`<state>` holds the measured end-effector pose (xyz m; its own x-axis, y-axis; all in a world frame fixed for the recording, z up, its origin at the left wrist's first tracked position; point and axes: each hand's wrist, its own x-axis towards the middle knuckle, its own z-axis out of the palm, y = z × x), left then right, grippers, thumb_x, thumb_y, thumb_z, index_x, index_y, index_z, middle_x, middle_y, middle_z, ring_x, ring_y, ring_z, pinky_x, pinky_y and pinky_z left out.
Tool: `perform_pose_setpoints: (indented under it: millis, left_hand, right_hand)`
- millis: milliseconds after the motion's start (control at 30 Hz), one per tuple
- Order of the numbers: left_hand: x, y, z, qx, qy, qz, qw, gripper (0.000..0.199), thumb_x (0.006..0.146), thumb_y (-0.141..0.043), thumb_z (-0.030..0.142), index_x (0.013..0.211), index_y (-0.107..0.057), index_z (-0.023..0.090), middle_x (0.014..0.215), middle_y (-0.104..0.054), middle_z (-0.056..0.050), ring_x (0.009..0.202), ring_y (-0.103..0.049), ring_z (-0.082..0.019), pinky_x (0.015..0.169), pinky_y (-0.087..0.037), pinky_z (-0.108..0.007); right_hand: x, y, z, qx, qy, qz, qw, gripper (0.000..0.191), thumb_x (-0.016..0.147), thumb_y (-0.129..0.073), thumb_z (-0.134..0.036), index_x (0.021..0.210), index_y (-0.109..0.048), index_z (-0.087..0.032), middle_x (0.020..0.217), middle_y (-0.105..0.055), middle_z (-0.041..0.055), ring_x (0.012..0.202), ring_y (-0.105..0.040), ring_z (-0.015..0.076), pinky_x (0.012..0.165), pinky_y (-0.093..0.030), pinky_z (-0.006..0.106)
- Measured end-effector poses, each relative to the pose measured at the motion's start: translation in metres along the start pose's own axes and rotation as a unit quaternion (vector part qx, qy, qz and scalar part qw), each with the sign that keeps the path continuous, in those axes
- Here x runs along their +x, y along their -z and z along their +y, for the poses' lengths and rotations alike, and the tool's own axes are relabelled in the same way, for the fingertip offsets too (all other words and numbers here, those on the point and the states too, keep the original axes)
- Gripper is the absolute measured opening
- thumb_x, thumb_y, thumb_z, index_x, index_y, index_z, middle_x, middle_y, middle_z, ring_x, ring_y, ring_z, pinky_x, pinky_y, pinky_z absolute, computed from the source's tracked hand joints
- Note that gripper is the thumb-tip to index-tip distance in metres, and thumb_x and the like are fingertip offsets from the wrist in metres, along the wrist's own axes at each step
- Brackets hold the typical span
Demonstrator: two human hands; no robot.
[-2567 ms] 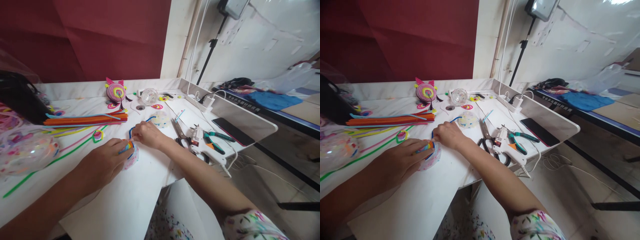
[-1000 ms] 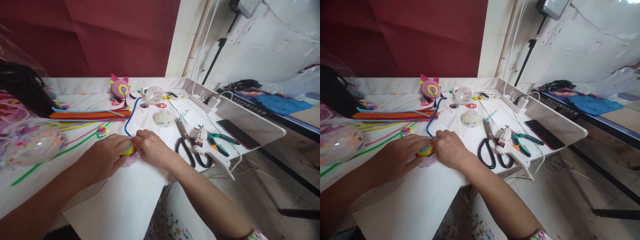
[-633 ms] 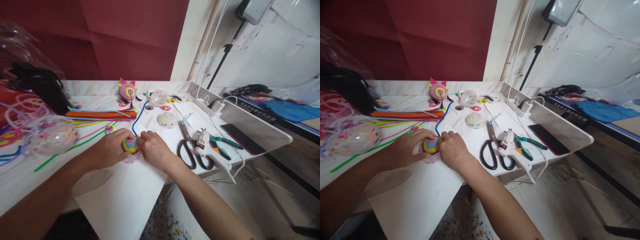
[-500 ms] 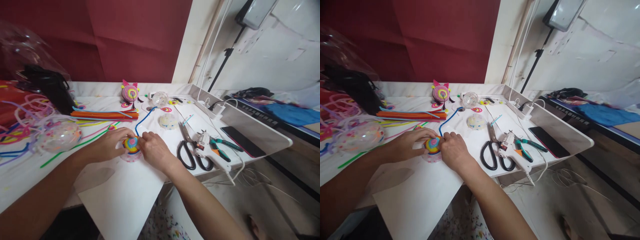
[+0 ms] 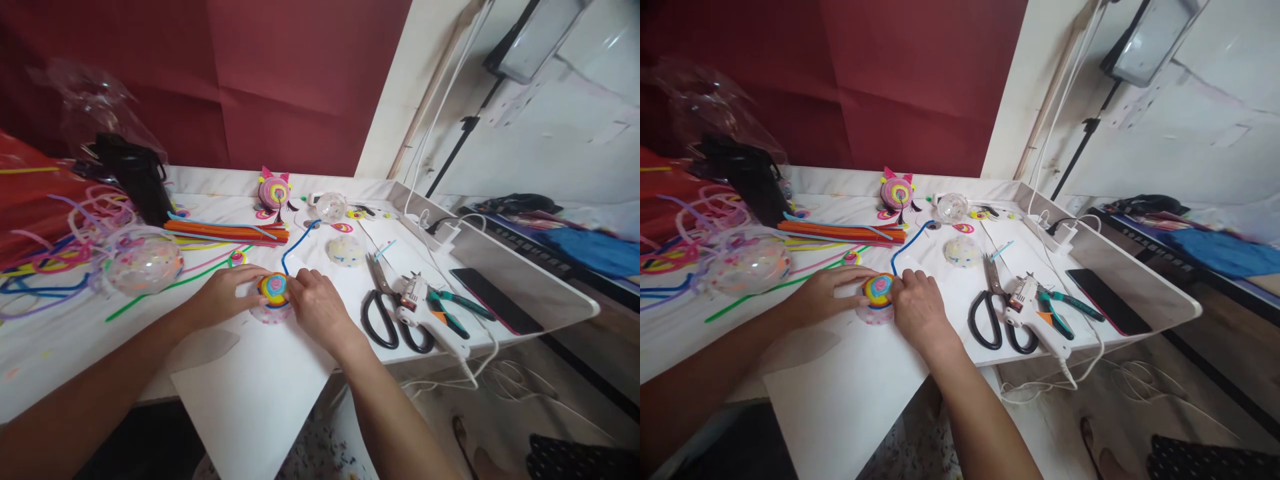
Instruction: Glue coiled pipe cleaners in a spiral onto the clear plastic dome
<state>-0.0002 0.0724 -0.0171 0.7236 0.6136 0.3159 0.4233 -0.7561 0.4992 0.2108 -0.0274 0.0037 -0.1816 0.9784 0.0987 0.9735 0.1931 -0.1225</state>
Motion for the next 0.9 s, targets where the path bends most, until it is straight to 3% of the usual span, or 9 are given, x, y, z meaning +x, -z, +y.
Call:
perform_pose_setpoints:
  millis: [267,567,733,900]
  left_hand:
    - [-0.008,-0.014,0.004,0.097,-0.045,0.052,0.993,0.040,0.102,-0.049,0.030,0.135,-0.069,0.022,0.138,-0.076,0.001,0.129,-0.070,-0.026,0.117,-0.055,-0.040]
    - [-0.010,-0.019,-0.003,0.080,-0.065,0.053,0.993,0.038,0.100,-0.054,0.032,0.137,-0.066,0.028,0.138,-0.076,0.003,0.127,-0.071,-0.025,0.113,-0.057,-0.037]
    - [-0.010,-0.023,-0.006,0.034,-0.026,0.070,0.997,0.046,0.092,-0.062,0.041,0.135,-0.068,0.025,0.137,-0.078,-0.006,0.125,-0.073,-0.029,0.112,-0.058,-0.041]
    - [-0.008,-0.020,0.001,0.004,0.053,0.053,0.997,0.060,0.080,-0.070,0.045,0.134,-0.067,0.020,0.141,-0.074,-0.013,0.124,-0.073,-0.034,0.111,-0.059,-0.048]
  right_hand:
    - [-0.004,-0.018,0.003,0.023,-0.003,0.044,0.999,0.036,0.111,-0.047,-0.022,0.141,-0.066,-0.012,0.139,-0.069,0.0195,0.120,-0.062,0.0326,0.096,-0.051,0.045]
    - [-0.007,-0.041,0.007,0.142,0.003,0.121,0.982,0.038,0.111,-0.049,-0.022,0.142,-0.066,-0.008,0.143,-0.070,0.0211,0.126,-0.070,0.0312,0.108,-0.057,0.044]
    - [-0.009,-0.047,0.008,0.166,0.008,0.149,0.975,0.038,0.112,-0.046,-0.023,0.143,-0.065,-0.011,0.146,-0.069,0.0194,0.130,-0.071,0.0285,0.110,-0.058,0.041]
    - [-0.010,-0.050,0.008,0.167,0.003,0.154,0.974,0.041,0.112,-0.044,-0.022,0.145,-0.065,-0.008,0.144,-0.071,0.0197,0.126,-0.073,0.0300,0.106,-0.061,0.042]
